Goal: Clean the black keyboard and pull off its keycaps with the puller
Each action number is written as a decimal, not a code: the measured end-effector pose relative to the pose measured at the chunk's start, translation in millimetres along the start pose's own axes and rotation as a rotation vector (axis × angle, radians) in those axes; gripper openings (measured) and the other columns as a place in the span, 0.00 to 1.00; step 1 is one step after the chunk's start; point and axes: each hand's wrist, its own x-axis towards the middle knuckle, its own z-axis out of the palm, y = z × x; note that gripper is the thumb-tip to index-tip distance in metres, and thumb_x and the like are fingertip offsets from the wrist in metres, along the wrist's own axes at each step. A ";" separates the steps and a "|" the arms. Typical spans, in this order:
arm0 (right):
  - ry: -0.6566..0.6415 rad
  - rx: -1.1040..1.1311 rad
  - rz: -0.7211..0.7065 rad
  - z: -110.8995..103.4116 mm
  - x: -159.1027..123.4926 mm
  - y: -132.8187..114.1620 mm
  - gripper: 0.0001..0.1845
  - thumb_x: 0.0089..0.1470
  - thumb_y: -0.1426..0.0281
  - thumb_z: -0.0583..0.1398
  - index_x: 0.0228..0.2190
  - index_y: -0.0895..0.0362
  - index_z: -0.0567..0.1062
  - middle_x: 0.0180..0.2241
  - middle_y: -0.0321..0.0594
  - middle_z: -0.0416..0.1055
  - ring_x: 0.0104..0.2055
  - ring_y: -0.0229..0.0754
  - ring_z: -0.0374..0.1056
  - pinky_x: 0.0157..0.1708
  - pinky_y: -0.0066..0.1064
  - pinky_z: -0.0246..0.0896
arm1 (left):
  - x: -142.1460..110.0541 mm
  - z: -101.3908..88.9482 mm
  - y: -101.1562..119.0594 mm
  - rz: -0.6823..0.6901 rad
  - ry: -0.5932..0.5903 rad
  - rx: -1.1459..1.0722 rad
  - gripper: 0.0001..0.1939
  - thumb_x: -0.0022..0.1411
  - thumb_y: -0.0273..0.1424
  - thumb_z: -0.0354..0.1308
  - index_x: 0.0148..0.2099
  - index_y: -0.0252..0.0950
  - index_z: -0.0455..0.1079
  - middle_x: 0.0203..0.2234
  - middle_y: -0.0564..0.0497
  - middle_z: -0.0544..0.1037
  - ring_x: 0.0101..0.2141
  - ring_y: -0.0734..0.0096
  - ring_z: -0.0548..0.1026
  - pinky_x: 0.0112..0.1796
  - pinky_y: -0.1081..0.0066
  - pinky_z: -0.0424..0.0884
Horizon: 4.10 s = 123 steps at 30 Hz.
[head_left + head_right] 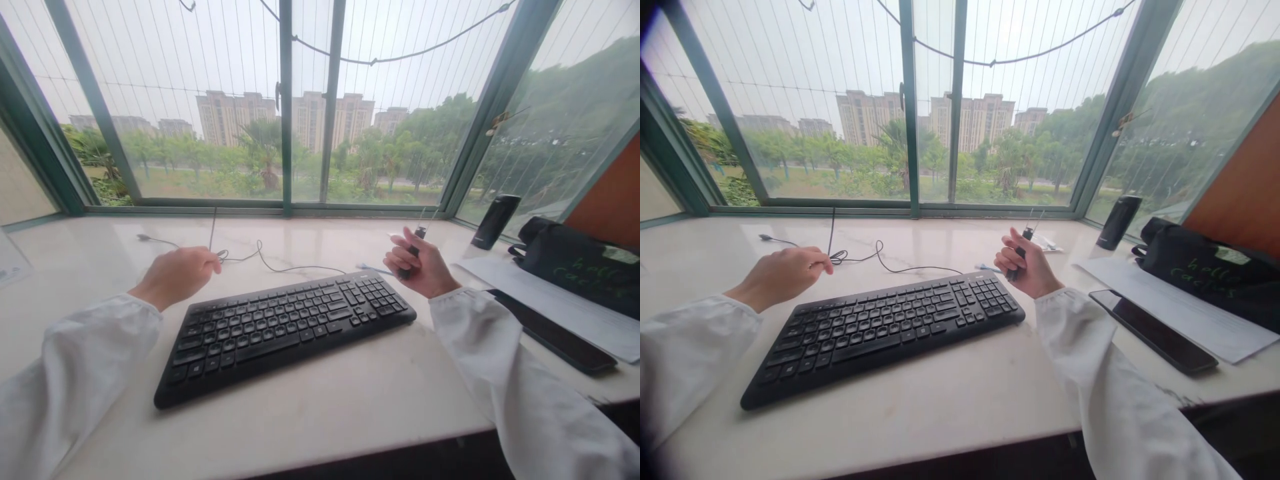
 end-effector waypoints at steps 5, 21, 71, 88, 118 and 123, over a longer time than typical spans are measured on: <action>0.022 -0.168 -0.047 -10.0 8.8 12.6 0.31 0.53 0.41 0.55 0.16 0.53 0.58 0.19 0.37 0.58 0.23 0.40 0.55 0.23 0.32 0.53 | -2.2 2.2 3.1 0.054 -0.008 0.021 0.17 0.64 0.31 0.45 0.37 0.46 0.77 0.43 0.60 0.79 0.36 0.63 0.73 0.39 0.64 0.65; 0.073 -0.357 0.167 -13.0 14.3 29.6 0.36 0.50 0.39 0.57 0.19 0.60 0.77 0.16 0.41 0.67 0.15 0.31 0.49 0.13 0.29 0.30 | -5.5 9.2 17.7 0.202 -0.062 0.048 0.15 0.60 0.30 0.47 0.35 0.46 0.76 0.38 0.60 0.79 0.34 0.64 0.74 0.36 0.67 0.66; -0.200 -1.158 -0.348 5.0 1.8 37.9 0.13 0.64 0.56 0.52 0.38 0.52 0.63 0.36 0.38 0.70 0.39 0.43 0.66 0.42 0.38 0.61 | -11.5 5.1 24.4 0.328 -0.064 -0.051 0.16 0.59 0.29 0.45 0.31 0.44 0.74 0.33 0.57 0.79 0.32 0.65 0.76 0.33 0.68 0.65; -0.026 -0.913 -0.065 -3.0 4.1 14.2 0.24 0.51 0.54 0.64 0.41 0.59 0.74 0.39 0.44 0.75 0.33 0.40 0.69 0.32 0.33 0.63 | -11.3 7.1 23.7 0.322 -0.058 -0.043 0.15 0.60 0.30 0.46 0.31 0.45 0.75 0.34 0.56 0.80 0.31 0.65 0.75 0.31 0.68 0.62; 0.277 -1.193 -0.689 60.2 -26.2 30.3 0.12 0.53 0.66 0.60 0.29 0.51 0.60 0.17 0.24 0.57 0.14 0.30 0.55 0.15 0.24 0.51 | -8.7 9.7 24.7 0.329 -0.027 -0.046 0.16 0.57 0.32 0.47 0.31 0.45 0.77 0.36 0.55 0.80 0.29 0.68 0.72 0.34 0.68 0.67; 0.320 -1.261 -0.727 64.5 -28.4 27.3 0.10 0.51 0.65 0.61 0.28 0.51 0.62 0.16 0.25 0.61 0.14 0.32 0.56 0.16 0.26 0.54 | -7.9 12.0 23.8 0.336 -0.024 -0.060 0.16 0.57 0.33 0.48 0.31 0.45 0.78 0.35 0.54 0.80 0.29 0.67 0.73 0.35 0.68 0.68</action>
